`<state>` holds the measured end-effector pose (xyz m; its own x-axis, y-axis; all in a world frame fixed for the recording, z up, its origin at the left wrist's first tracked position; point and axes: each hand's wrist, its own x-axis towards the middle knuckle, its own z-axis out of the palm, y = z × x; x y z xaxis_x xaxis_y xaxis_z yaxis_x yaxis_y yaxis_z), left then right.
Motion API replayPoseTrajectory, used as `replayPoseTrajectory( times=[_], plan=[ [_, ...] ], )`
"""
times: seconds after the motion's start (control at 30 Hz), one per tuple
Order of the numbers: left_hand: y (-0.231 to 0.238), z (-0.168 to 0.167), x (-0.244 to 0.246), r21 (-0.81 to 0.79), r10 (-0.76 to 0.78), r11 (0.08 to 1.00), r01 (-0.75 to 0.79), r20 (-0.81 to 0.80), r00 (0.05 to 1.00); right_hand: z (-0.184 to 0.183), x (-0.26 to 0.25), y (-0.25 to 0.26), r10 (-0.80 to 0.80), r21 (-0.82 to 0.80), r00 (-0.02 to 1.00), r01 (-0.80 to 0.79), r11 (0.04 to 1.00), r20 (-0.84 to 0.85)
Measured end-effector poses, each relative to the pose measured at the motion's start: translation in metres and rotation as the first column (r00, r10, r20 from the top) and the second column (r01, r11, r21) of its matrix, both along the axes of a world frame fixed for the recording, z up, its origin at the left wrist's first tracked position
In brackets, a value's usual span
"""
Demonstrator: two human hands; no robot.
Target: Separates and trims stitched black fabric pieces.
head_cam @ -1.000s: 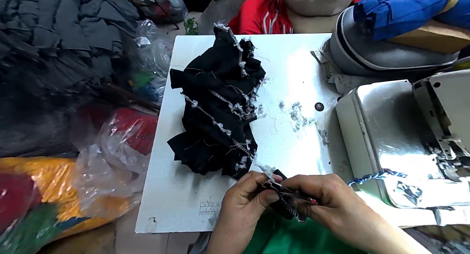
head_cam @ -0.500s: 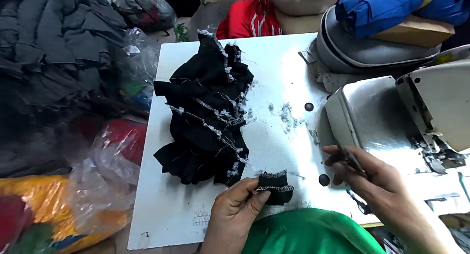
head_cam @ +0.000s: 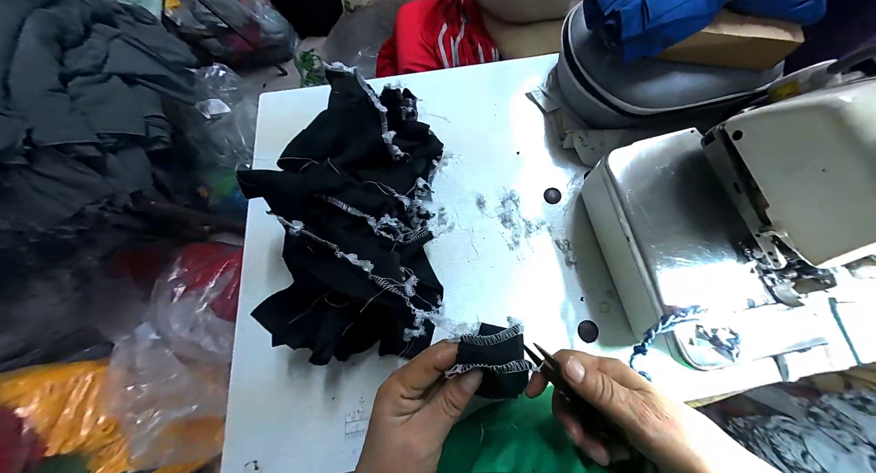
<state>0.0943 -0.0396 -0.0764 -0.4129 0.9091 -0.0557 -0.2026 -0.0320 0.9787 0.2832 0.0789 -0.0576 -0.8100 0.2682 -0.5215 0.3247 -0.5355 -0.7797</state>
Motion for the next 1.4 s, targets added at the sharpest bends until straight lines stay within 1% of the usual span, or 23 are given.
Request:
replayPoseTrajectory(
  times=[0.13, 0.2, 0.33, 0.4, 0.43, 0.5, 0.53, 0.57, 0.6, 0.67, 0.7, 0.77, 0.83, 0.97, 1.03, 1.13, 1.3, 1.4],
  plan=[
    [0.000, -0.003, 0.001, 0.005, -0.035, 0.999, 0.035, -0.012, 0.999, -0.002, -0.010, 0.004, -0.066, -0.049, 0.998, 0.064, 0.997, -0.023],
    [-0.001, -0.004, 0.000, 0.004, -0.057, 0.998, 0.057, -0.031, 0.998, -0.004, -0.014, 0.006, -0.152, -0.068, 0.987, 0.148, 0.987, -0.051],
    [-0.006, -0.005, -0.003, -0.033, -0.102, 0.995, 0.099, -0.097, 0.990, -0.007, -0.014, 0.014, -0.300, -0.021, 0.948, 0.299, 0.954, -0.111],
    [-0.010, -0.003, -0.004, -0.067, -0.088, 0.995, 0.075, -0.211, 0.973, -0.005, -0.014, 0.019, -0.402, -0.001, 0.913, 0.403, 0.915, -0.062],
    [-0.012, -0.002, -0.004, -0.080, -0.070, 0.996, 0.048, -0.309, 0.948, -0.004, -0.013, 0.021, -0.454, 0.025, 0.890, 0.455, 0.890, -0.040],
    [-0.018, 0.002, -0.004, -0.086, -0.038, 0.996, -0.007, -0.512, 0.858, -0.003, -0.014, 0.024, -0.504, 0.149, 0.863, 0.504, 0.851, -0.038],
    [-0.020, 0.004, -0.004, -0.083, -0.025, 0.996, -0.030, -0.594, 0.804, -0.003, -0.015, 0.025, -0.490, 0.216, 0.870, 0.490, 0.844, -0.056],
    [-0.023, 0.005, -0.005, -0.071, -0.003, 0.996, -0.057, -0.656, 0.755, -0.003, -0.016, 0.025, -0.449, 0.277, 0.890, 0.452, 0.848, -0.078],
    [-0.026, 0.005, -0.006, -0.055, 0.019, 0.995, -0.080, -0.700, 0.714, -0.004, -0.016, 0.024, -0.373, 0.343, 0.923, 0.384, 0.857, -0.100],
    [-0.032, 0.006, -0.008, -0.008, 0.047, 0.997, -0.076, -0.720, 0.693, -0.007, -0.018, 0.021, -0.150, 0.468, 0.978, 0.202, 0.861, -0.145],
    [-0.034, 0.006, -0.009, 0.016, 0.045, 0.999, -0.048, -0.706, 0.707, -0.006, -0.020, 0.020, -0.031, 0.507, 0.986, 0.110, 0.855, -0.161],
    [-0.039, 0.006, -0.010, 0.036, 0.008, 0.999, 0.021, -0.656, 0.754, -0.006, -0.025, 0.020, 0.166, 0.548, 0.968, -0.037, 0.835, -0.187],
    [-0.044, 0.004, -0.011, 0.041, -0.049, 0.995, 0.094, -0.617, 0.785, -0.006, -0.027, 0.023, 0.307, 0.576, 0.932, -0.147, 0.804, -0.192],
    [-0.052, 0.002, -0.011, 0.066, -0.162, 0.967, 0.245, -0.584, 0.795, -0.005, -0.027, 0.037, 0.548, 0.548, 0.832, -0.419, 0.724, -0.088],
    [-0.053, 0.003, -0.010, 0.078, -0.201, 0.952, 0.296, -0.568, 0.798, -0.004, -0.027, 0.040, 0.619, 0.506, 0.784, -0.514, 0.693, -0.051],
    [-0.053, -0.002, -0.010, 0.104, -0.208, 0.942, 0.321, -0.569, 0.796, -0.003, -0.029, 0.041, 0.680, 0.455, 0.731, -0.587, 0.670, -0.060],
    [-0.052, -0.008, -0.011, 0.126, -0.232, 0.933, 0.337, -0.506, 0.831, -0.004, -0.035, 0.038, 0.711, 0.447, 0.700, -0.616, 0.648, -0.066],
    [-0.052, -0.013, -0.012, 0.136, -0.239, 0.930, 0.341, -0.479, 0.844, -0.005, -0.039, 0.035, 0.704, 0.436, 0.705, -0.610, 0.662, -0.083]
  ],
)
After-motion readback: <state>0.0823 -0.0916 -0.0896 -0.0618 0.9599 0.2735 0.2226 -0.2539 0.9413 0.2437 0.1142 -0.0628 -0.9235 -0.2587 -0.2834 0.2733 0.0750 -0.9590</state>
